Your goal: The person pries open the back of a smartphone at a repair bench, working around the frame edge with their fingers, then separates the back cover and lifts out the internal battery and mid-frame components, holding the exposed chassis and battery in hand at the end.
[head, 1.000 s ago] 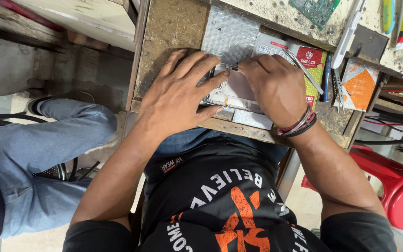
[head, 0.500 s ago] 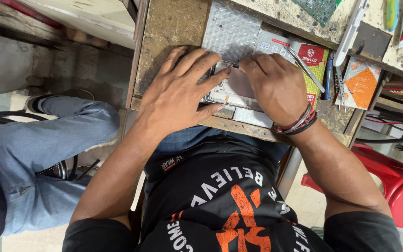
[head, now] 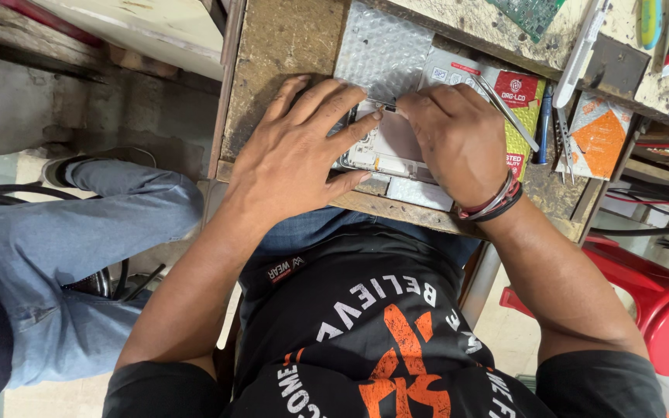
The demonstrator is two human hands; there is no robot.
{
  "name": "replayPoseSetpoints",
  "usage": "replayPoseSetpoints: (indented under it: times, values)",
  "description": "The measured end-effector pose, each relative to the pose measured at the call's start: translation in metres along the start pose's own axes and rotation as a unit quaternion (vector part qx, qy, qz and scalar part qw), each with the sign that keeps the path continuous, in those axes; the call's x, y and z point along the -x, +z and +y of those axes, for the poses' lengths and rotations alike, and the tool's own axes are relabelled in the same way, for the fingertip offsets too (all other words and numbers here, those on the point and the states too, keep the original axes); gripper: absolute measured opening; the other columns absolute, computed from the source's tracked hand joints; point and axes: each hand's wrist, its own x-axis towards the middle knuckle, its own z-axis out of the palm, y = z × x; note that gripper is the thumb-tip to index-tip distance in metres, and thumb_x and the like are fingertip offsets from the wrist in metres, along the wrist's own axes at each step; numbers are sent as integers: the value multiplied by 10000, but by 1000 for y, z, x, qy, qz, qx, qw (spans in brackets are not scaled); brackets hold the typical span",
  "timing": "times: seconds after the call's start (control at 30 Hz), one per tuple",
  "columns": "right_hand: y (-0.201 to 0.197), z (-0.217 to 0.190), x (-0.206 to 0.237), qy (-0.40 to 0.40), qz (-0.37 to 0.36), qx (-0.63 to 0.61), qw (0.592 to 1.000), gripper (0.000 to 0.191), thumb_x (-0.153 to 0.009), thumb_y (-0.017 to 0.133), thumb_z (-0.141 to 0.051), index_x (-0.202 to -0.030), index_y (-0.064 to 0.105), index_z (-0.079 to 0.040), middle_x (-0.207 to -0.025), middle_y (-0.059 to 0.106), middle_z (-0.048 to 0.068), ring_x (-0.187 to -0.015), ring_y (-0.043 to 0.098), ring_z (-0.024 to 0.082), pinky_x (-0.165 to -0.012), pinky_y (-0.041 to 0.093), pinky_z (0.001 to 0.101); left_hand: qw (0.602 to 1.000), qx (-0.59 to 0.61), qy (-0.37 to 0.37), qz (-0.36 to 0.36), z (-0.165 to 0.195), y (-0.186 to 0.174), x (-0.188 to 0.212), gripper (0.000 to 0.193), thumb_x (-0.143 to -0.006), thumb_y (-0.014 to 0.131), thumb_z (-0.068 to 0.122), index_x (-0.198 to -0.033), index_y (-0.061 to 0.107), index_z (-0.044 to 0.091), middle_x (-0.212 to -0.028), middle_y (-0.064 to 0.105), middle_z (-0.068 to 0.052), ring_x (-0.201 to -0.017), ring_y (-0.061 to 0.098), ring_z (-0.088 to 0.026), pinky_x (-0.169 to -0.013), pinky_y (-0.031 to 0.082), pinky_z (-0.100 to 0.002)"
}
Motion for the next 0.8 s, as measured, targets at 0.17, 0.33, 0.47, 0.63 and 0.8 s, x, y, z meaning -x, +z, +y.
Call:
replayPoseSetpoints:
  times: [0.17, 0.33, 0.47, 0.63, 0.8]
  values:
    - [2, -3, -4, 42, -1, -46, 998, 122, -962, 743, -88, -1083, 760, -78, -1022, 722, 80, -926, 678, 309, -826, 548, 414, 1000, 3, 0, -2, -1, -1, 4, 628, -915, 730, 532, -1410, 654, 151, -1495, 506, -99, -1429, 412, -293, -1219, 288, -516]
    - [5, -2, 0, 51, -9, -52, 997, 111, -957, 751, -92, -1066, 765, -80, -1001, 723, 85, -903, 676, 318, -808, 543, 420, 1000, 8, -1, 4, 2, 0, 9, 629, -920, 739, 521, -1421, 653, 151, -1499, 507, -92, -1433, 416, -285, -1220, 299, -518]
    - [1, -6, 3, 50, -1, -61, 997, 123, -960, 744, -84, -1082, 765, -79, -1005, 732, 82, -905, 681, 319, -809, 544, 416, 1000, 11, -6, 4, 9, -5, 8, 647, -910, 743, 517, -1433, 636, 151, -1499, 514, -89, -1438, 418, -276, -1218, 303, -515]
    - [-17, 6, 19, 62, -4, -73, 995, 108, -981, 756, -99, -1087, 771, -84, -1016, 738, 79, -906, 688, 311, -807, 545, 406, 1000, 15, -6, 6, 26, -7, 7, 700, -911, 743, 522, -1473, 593, 132, -1507, 528, -93, -1437, 427, -283, -1222, 299, -516]
    - [-25, 23, 52, 73, 5, -75, 994, 120, -955, 768, -104, -1073, 779, -88, -1005, 732, 78, -910, 684, 312, -822, 542, 412, 1000, 25, -9, 4, 59, 20, -9, 722, -918, 743, 526, -1481, 584, 102, -1516, 530, -93, -1440, 431, -287, -1224, 294, -516]
